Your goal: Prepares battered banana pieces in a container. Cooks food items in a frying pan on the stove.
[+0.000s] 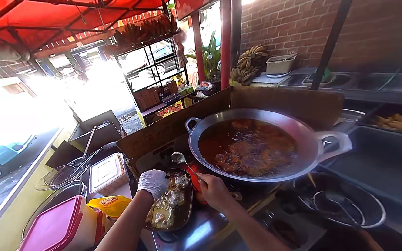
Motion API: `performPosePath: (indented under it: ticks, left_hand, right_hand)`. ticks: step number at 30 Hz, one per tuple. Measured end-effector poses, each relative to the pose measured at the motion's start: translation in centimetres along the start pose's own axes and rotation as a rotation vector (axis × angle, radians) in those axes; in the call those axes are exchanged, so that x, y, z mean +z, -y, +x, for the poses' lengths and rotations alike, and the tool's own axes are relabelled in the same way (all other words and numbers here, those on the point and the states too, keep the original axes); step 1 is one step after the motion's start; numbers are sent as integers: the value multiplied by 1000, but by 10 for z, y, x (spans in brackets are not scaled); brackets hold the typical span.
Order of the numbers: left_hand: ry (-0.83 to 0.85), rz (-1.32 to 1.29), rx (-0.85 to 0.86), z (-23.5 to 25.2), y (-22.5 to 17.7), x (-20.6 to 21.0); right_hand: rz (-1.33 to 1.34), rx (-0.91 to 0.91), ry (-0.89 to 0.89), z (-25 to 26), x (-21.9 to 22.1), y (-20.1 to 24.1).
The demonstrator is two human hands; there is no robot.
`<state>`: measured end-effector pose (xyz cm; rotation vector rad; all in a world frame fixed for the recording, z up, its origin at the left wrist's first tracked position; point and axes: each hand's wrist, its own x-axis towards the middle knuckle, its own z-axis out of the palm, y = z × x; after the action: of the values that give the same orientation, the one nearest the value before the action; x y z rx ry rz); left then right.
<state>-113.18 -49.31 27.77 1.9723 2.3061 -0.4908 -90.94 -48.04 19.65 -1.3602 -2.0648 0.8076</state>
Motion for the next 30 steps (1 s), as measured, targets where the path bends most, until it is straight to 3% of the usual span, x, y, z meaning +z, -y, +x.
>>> performPosePath:
  ticks: [8, 16, 25, 30]
  left_hand:
    - [-7, 78, 20, -4, -8, 16]
    - [-179, 89, 48, -10, 13, 5]
    - [-122, 134, 48, 1, 1, 22]
    - [-165, -5, -48, -13, 20, 11]
  right_hand:
    - [15, -68, -60, -3, 1, -6]
    - [45, -25, -64, -11, -5, -6]
    - [72, -11, -38, -17, -8, 0]
    - [178, 31, -10, -28, -5, -4]
